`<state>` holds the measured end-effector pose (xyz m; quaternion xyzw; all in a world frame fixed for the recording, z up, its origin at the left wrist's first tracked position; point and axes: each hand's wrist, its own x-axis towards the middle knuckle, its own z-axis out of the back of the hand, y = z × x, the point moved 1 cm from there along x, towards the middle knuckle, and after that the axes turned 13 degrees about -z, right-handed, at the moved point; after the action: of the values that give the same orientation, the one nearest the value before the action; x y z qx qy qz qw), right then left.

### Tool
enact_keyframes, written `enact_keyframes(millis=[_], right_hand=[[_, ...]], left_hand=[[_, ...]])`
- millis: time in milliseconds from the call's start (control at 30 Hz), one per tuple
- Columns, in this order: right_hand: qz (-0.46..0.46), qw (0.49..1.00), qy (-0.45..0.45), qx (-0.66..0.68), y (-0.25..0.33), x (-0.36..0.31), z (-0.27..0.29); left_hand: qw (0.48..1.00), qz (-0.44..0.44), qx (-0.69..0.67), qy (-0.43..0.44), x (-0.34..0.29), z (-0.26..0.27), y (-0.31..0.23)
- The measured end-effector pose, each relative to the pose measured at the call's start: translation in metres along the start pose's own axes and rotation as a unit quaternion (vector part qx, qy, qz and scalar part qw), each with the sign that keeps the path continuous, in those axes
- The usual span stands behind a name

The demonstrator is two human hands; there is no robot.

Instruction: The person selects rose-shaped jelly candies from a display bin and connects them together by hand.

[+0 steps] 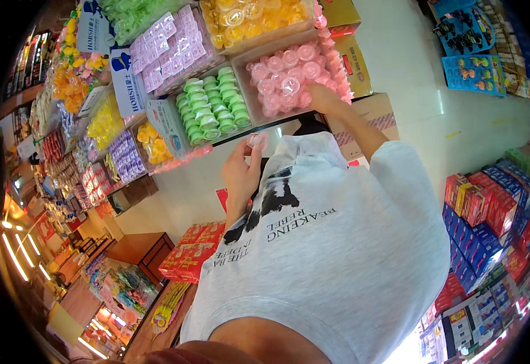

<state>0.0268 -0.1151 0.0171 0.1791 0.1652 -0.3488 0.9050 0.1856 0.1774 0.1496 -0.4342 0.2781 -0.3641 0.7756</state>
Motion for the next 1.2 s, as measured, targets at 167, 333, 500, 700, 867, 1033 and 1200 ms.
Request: enact_keyframes(millis=[167, 333, 500, 700, 867, 1033, 1200], right_hand=[[0.001, 0.998, 0.067, 0.009, 0.005, 0.004, 0.007], [0.014, 0.997, 0.076, 0.016, 0.0, 0.0, 0.015], [0.017, 0.995, 0.046, 0.085, -0.007, 0.002, 0.003], [0.0, 0.992, 0.063, 0.111, -0.008, 0.01, 0.004], [-0.053, 0.982, 0.111, 0.141, -0.013, 0.03, 0.009], [-0.089, 0.984, 0.129, 0.088, -0.014, 0.031, 0.008], [-0.005, 0.997, 0.082, 0.017, -0.02, 0.035, -0.001]], left_hand=[[0.999, 0.013, -0.044, 0.0, 0.001, 0.006, 0.001], [0.999, -0.014, -0.015, -0.041, 0.0, 0.007, 0.012], [0.999, -0.015, -0.026, -0.035, 0.0, 0.012, 0.017], [0.998, -0.005, -0.044, -0.04, -0.007, -0.003, 0.009], [0.999, -0.008, -0.041, -0.012, -0.013, -0.011, 0.006], [0.998, -0.023, -0.046, -0.034, -0.02, -0.019, 0.015], [0.999, -0.018, -0.032, -0.034, -0.016, -0.018, 0.01]])
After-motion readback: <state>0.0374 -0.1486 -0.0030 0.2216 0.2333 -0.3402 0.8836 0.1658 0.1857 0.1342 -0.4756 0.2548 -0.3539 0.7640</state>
